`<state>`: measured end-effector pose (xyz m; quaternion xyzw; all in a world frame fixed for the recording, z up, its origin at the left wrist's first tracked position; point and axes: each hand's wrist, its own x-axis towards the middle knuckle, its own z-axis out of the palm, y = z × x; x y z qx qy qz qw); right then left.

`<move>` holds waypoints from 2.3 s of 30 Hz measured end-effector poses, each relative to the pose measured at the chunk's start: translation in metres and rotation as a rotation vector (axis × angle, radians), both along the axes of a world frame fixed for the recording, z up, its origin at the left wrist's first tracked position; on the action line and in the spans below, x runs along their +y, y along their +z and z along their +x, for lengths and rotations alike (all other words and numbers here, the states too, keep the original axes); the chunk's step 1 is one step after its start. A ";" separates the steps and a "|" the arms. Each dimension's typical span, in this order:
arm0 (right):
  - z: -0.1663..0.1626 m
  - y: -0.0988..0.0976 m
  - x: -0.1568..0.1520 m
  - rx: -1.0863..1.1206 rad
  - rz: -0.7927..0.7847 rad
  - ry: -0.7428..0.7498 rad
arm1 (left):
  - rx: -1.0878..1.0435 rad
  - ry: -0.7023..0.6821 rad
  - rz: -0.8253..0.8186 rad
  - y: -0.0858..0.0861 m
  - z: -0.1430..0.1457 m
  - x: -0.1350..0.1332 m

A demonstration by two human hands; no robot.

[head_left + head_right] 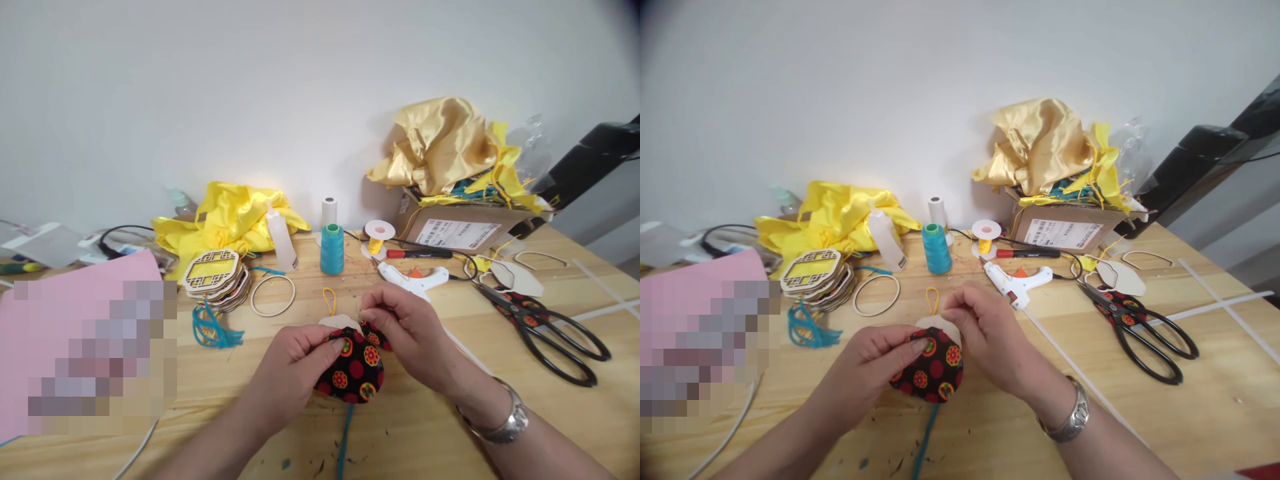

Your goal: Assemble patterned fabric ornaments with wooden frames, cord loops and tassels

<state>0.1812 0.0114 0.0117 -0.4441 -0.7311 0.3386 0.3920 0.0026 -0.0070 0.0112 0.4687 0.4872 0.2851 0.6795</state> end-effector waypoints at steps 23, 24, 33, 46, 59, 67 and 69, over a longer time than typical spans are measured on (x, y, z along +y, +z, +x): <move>-0.007 -0.005 -0.003 0.018 -0.030 0.029 | 0.001 -0.001 0.141 0.000 -0.001 0.001; -0.005 -0.004 -0.002 0.077 -0.077 -0.012 | -0.026 0.015 0.121 0.000 -0.001 0.000; 0.021 0.016 -0.010 0.204 -0.436 0.814 | -0.272 0.332 -0.049 -0.006 0.000 0.006; 0.004 -0.001 0.003 -0.084 -0.284 -0.076 | -0.270 0.370 -0.032 -0.005 -0.001 0.006; -0.004 -0.008 -0.001 -0.234 -0.099 0.038 | -0.047 0.188 -0.082 -0.008 0.001 0.005; -0.002 -0.007 -0.002 -0.288 -0.132 0.043 | -0.009 0.230 -0.061 -0.004 0.003 0.003; -0.002 -0.007 -0.002 -0.289 -0.143 0.049 | 0.019 0.237 -0.031 -0.003 0.003 0.003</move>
